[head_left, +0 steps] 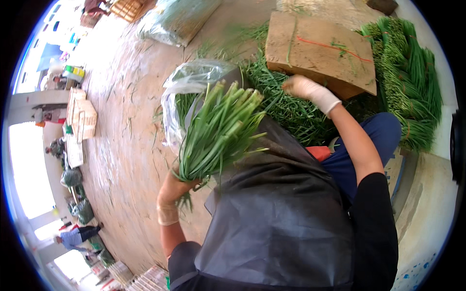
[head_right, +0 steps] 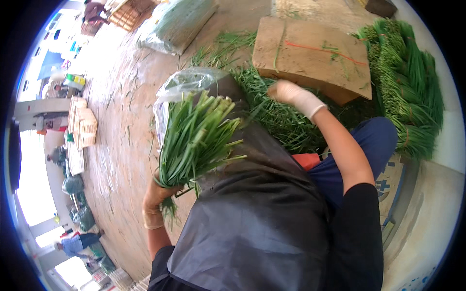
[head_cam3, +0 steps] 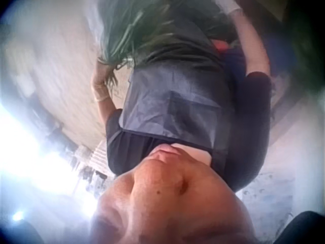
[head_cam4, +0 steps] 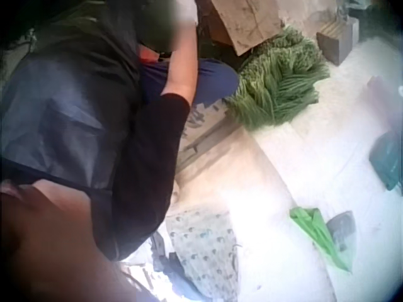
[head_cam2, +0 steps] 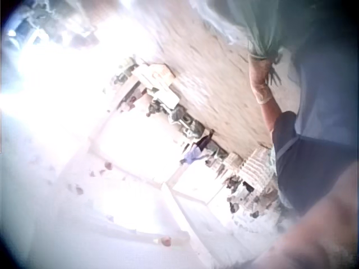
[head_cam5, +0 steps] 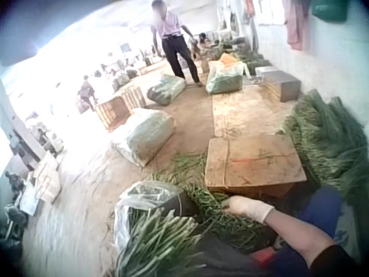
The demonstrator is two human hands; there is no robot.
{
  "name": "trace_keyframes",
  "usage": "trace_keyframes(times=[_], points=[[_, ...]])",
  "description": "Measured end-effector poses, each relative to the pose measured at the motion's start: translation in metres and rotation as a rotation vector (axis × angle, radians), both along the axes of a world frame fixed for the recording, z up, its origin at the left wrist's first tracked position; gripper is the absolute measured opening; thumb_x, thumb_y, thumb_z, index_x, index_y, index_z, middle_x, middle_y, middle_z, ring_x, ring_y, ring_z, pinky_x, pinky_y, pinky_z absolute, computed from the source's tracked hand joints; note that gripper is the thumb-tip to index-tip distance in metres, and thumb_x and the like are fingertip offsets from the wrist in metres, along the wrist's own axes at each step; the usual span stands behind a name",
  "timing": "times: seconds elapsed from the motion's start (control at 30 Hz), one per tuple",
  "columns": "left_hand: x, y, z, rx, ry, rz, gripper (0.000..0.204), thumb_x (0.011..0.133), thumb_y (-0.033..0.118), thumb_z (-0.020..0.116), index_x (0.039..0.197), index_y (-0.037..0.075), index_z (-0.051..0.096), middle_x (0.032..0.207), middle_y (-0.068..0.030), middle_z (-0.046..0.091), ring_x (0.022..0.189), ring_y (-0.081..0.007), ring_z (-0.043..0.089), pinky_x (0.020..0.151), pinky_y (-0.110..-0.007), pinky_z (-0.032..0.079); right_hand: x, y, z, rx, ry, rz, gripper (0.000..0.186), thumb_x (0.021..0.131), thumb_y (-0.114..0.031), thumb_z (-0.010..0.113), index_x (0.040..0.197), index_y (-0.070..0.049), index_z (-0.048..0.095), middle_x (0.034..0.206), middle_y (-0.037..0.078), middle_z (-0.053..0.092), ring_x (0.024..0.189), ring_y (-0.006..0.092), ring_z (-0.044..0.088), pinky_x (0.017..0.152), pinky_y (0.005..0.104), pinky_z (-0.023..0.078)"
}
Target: The person takes bundles of chives from a plastic bag, sorts through the stalks by hand, and picks off damaged leaves while aligning the bunch.
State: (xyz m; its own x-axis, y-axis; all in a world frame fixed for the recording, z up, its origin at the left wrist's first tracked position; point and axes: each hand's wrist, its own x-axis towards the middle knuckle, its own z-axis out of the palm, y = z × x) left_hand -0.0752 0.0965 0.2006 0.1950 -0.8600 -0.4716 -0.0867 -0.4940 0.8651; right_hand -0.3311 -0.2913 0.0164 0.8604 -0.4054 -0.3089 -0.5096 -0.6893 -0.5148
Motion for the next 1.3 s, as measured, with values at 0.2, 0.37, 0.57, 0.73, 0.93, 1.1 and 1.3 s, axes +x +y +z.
trace_keyframes(times=[0.2, 0.37, 0.57, 0.73, 0.93, 1.1, 1.3], points=[[0.010, -0.084, 0.100, 0.099, -1.315, -0.628, 0.066, 0.076, 0.005, 0.066, 0.138, 0.015, 0.046, 0.085, -0.0197, 0.066, 0.077, -0.0338, 0.066, 0.065, -0.040, 0.052, 0.008, 0.034, 0.145, 0.211, -0.787, -0.342, 0.079, 0.077, -0.047, 0.071, 0.138, -0.007, 0.040, 0.142, 0.019, 0.040, 0.131, 0.0326, 0.039, 0.108, 0.0392, 0.035], [-0.053, -0.195, 0.147, -0.036, -1.775, -1.093, 0.042, 0.078, 0.003, 0.057, 0.119, 0.006, 0.052, 0.067, -0.0120, 0.061, 0.064, -0.0289, 0.064, 0.058, -0.040, 0.050, 0.052, 0.091, 0.206, -0.226, -0.890, 0.104, 0.108, 0.062, -0.042, 0.084, 0.145, -0.005, 0.025, 0.137, 0.024, 0.043, 0.129, 0.0390, 0.039, 0.107, 0.0411, 0.034], [-0.112, -0.311, 0.167, -1.034, -1.861, -1.131, 0.021, 0.078, 0.004, 0.060, 0.099, 0.007, 0.058, 0.085, -0.0119, 0.063, 0.091, -0.0283, 0.061, 0.086, -0.041, 0.050, 0.023, 0.047, 0.197, 0.913, -1.141, -0.253, 0.069, 0.070, -0.021, 0.082, 0.130, -0.007, 0.051, 0.117, 0.005, 0.061, 0.106, 0.0195, 0.058, 0.094, 0.0330, 0.046], [-0.107, -0.363, 0.126, -1.206, -0.727, -0.102, 0.061, 0.076, 0.021, 0.076, 0.129, 0.006, 0.050, 0.130, -0.0153, 0.051, 0.119, -0.0234, 0.050, 0.101, -0.039, 0.043, -0.045, -0.031, 0.187, 1.081, -1.323, -0.468, 0.059, 0.072, -0.018, 0.079, 0.124, -0.004, 0.055, 0.100, 0.005, 0.063, 0.085, 0.0125, 0.063, 0.079, 0.0281, 0.054], [-0.142, -0.408, -0.022, -0.500, -0.202, -0.369, 0.070, 0.070, 0.021, 0.083, 0.127, 0.002, 0.049, 0.125, -0.0125, 0.054, 0.114, -0.0216, 0.052, 0.093, -0.033, 0.047, -0.044, -0.070, 0.174, 0.793, -1.426, -0.487, 0.052, 0.075, -0.021, 0.080, 0.119, -0.004, 0.058, 0.099, 0.004, 0.065, 0.091, 0.0131, 0.062, 0.082, 0.0268, 0.052], [-0.153, -0.449, -0.048, -0.414, 0.093, -0.515, 0.066, 0.067, 0.008, 0.084, 0.125, 0.000, 0.052, 0.118, -0.0073, 0.061, 0.104, -0.0139, 0.057, 0.091, -0.029, 0.046, -0.055, -0.085, 0.154, 0.282, -1.404, -0.586, 0.058, 0.069, -0.027, 0.085, 0.114, 0.000, 0.060, 0.102, 0.005, 0.066, 0.092, 0.0149, 0.060, 0.082, 0.0330, 0.049], [-0.155, -0.464, -0.140, -0.547, -0.248, -0.589, 0.066, 0.065, 0.005, 0.085, 0.122, 0.003, 0.050, 0.104, -0.0056, 0.064, 0.092, -0.0150, 0.061, 0.079, -0.030, 0.053, -0.058, -0.093, 0.077, 0.456, -1.232, -0.632, 0.095, 0.065, -0.034, 0.086, 0.139, -0.003, 0.035, 0.131, 0.011, 0.052, 0.117, 0.0188, 0.052, 0.101, 0.0328, 0.042]])
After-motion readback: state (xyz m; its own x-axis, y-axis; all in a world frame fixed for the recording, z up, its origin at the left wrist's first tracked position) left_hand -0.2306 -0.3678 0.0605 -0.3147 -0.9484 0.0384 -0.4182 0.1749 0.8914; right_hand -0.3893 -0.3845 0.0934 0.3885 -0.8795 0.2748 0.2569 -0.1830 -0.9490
